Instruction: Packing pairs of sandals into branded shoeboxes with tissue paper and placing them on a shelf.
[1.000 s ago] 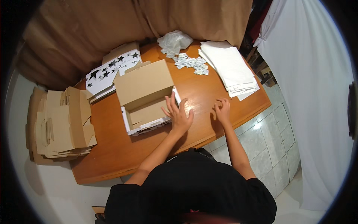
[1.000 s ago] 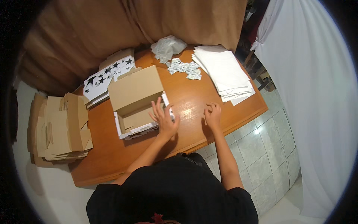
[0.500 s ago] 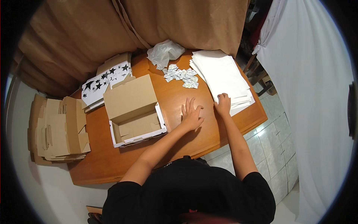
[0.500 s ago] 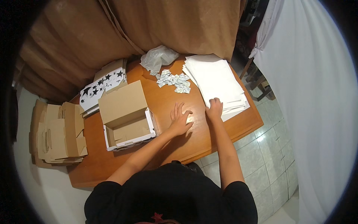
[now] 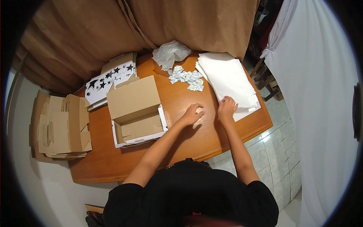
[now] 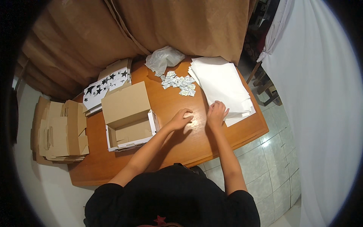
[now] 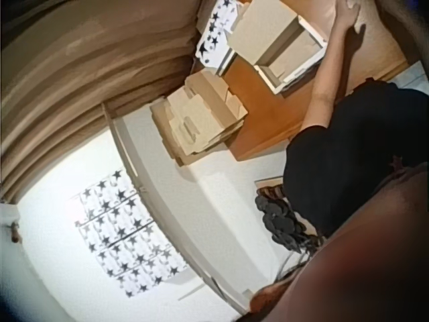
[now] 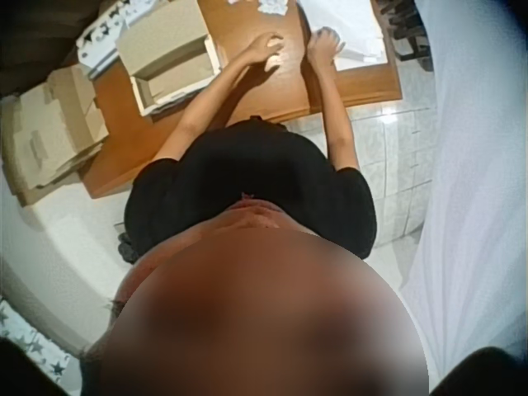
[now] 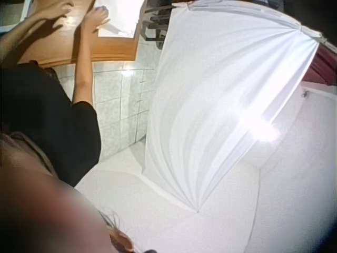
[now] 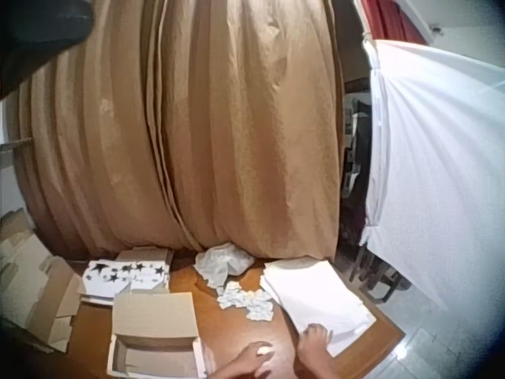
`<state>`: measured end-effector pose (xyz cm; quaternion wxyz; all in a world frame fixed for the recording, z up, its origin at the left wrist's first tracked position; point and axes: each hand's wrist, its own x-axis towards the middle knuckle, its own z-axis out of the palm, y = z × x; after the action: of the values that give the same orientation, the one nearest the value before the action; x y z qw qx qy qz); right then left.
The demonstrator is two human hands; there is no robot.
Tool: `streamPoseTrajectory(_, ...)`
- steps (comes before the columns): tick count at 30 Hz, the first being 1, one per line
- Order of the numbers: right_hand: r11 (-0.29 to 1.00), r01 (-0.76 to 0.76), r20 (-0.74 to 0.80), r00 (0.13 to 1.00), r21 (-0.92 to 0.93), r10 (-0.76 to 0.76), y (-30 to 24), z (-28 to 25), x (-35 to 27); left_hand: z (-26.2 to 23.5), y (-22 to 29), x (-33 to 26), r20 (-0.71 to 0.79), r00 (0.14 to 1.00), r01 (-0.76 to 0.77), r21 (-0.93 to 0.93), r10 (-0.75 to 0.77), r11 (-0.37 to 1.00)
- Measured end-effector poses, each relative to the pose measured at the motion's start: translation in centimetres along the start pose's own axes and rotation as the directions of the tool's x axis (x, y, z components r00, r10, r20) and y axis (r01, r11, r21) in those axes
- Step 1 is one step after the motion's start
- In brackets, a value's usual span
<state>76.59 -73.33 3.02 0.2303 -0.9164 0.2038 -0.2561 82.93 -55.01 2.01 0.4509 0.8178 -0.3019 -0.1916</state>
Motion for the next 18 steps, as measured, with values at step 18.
streamPoseTrajectory(18, 0.909, 0.273, 0.229, 0.908, 0.314, -0.351, -15.2, -5.5, -13.4, -9.1, 0.4, -7.6, -0.131, 0.973, 0.100, -0.505, -0.191, 0.857)
